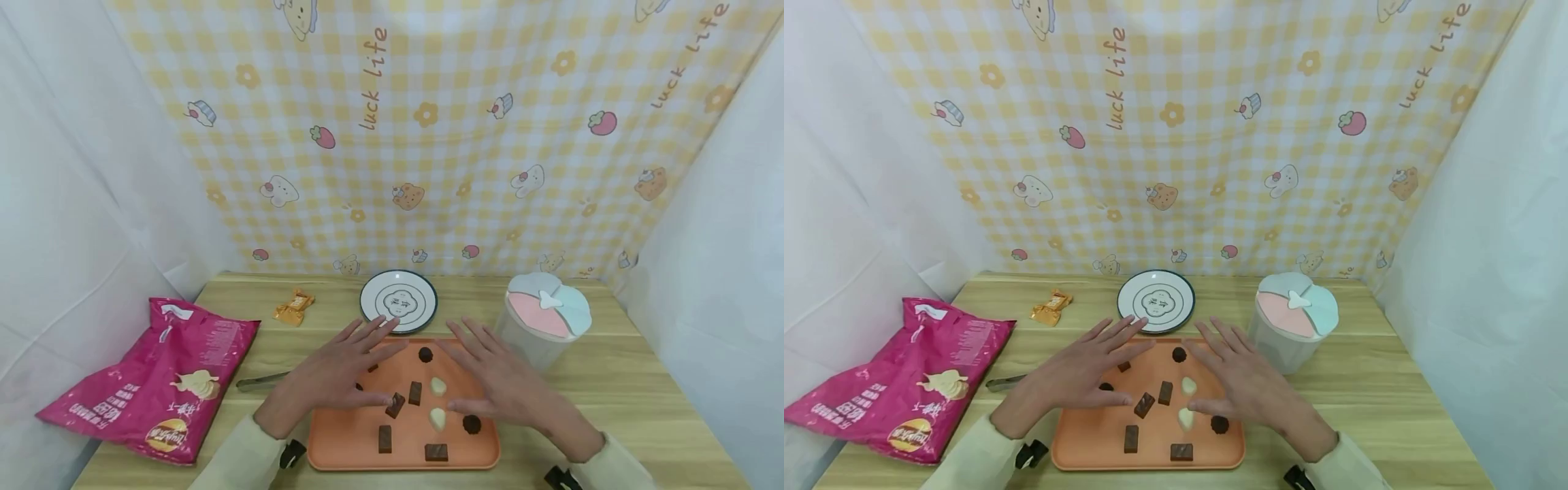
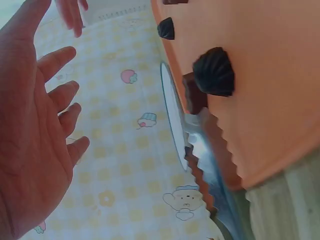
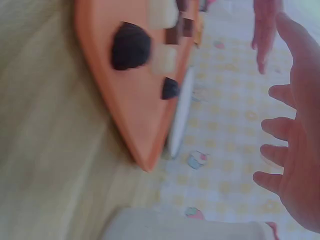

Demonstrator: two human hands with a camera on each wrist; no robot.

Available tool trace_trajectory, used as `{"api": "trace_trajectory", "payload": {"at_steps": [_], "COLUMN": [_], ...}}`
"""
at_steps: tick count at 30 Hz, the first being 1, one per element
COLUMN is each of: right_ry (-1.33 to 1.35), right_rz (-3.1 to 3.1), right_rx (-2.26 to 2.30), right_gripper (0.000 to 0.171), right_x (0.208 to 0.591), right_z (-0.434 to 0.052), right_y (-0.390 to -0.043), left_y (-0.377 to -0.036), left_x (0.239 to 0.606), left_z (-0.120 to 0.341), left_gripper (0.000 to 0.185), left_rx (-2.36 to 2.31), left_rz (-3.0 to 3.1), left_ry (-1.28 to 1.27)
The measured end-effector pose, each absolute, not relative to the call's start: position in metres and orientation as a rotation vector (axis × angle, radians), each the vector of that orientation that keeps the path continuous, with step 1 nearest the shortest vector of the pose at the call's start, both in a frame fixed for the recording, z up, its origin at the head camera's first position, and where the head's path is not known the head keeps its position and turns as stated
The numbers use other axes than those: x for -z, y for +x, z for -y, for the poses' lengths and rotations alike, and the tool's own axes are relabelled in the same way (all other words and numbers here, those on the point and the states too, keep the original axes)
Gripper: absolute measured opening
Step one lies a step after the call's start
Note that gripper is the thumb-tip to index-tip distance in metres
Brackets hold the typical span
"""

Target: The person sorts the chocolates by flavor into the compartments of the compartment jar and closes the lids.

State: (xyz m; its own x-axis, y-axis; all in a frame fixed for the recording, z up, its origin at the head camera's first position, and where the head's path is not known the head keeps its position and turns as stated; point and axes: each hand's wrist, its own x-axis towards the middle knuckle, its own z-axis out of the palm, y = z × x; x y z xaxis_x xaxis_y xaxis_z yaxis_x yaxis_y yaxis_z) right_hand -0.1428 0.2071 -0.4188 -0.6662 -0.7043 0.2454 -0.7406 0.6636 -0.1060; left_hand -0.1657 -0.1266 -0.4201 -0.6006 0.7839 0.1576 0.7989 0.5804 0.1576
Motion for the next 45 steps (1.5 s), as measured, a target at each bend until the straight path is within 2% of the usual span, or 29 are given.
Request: {"api": "trace_trajectory", "payload": {"at_steps": [6,11,16,22,27,34,41,45], "right_ry": [1.163,1.063,0.988,0.835,0.744,0.665,0.658,0.677], "right_rz": [2.405,2.271,2.272,2.379,2.493,2.599,2.577,2.573], "right_rx": [-0.330,-0.361,-0.425,-0.475,-0.519,-0.587,-0.663,-0.703], "right_gripper": [0.065,0.065,0.063,0.044,0.053,0.064,0.066,0.070], "right_x": [0.399,0.384,0.377,0.379,0.387,0.397,0.402,0.404], "right_z": [-0.221,-0.244,-0.272,-0.302,-0.315,-0.326,-0.331,-0.329], "right_y": [-0.147,-0.154,-0.160,-0.165,-0.166,-0.165,-0.169,-0.171], "left_y": [-0.175,-0.187,-0.195,-0.201,-0.210,-0.223,-0.238,-0.243], "left_x": [0.409,0.401,0.400,0.404,0.408,0.414,0.416,0.412], "left_z": [0.111,0.088,0.060,0.030,0.005,-0.028,-0.055,-0.063], "left_gripper": [0.073,0.063,0.062,0.059,0.055,0.059,0.059,0.057], "left_rx": [0.376,0.456,0.588,0.687,0.680,0.837,1.099,1.094], "left_rz": [2.614,2.449,2.428,2.510,2.409,2.498,2.501,2.508], "left_ry": [-1.425,-1.491,-1.496,-1.482,-1.472,-1.408,-1.481,-1.504]}}
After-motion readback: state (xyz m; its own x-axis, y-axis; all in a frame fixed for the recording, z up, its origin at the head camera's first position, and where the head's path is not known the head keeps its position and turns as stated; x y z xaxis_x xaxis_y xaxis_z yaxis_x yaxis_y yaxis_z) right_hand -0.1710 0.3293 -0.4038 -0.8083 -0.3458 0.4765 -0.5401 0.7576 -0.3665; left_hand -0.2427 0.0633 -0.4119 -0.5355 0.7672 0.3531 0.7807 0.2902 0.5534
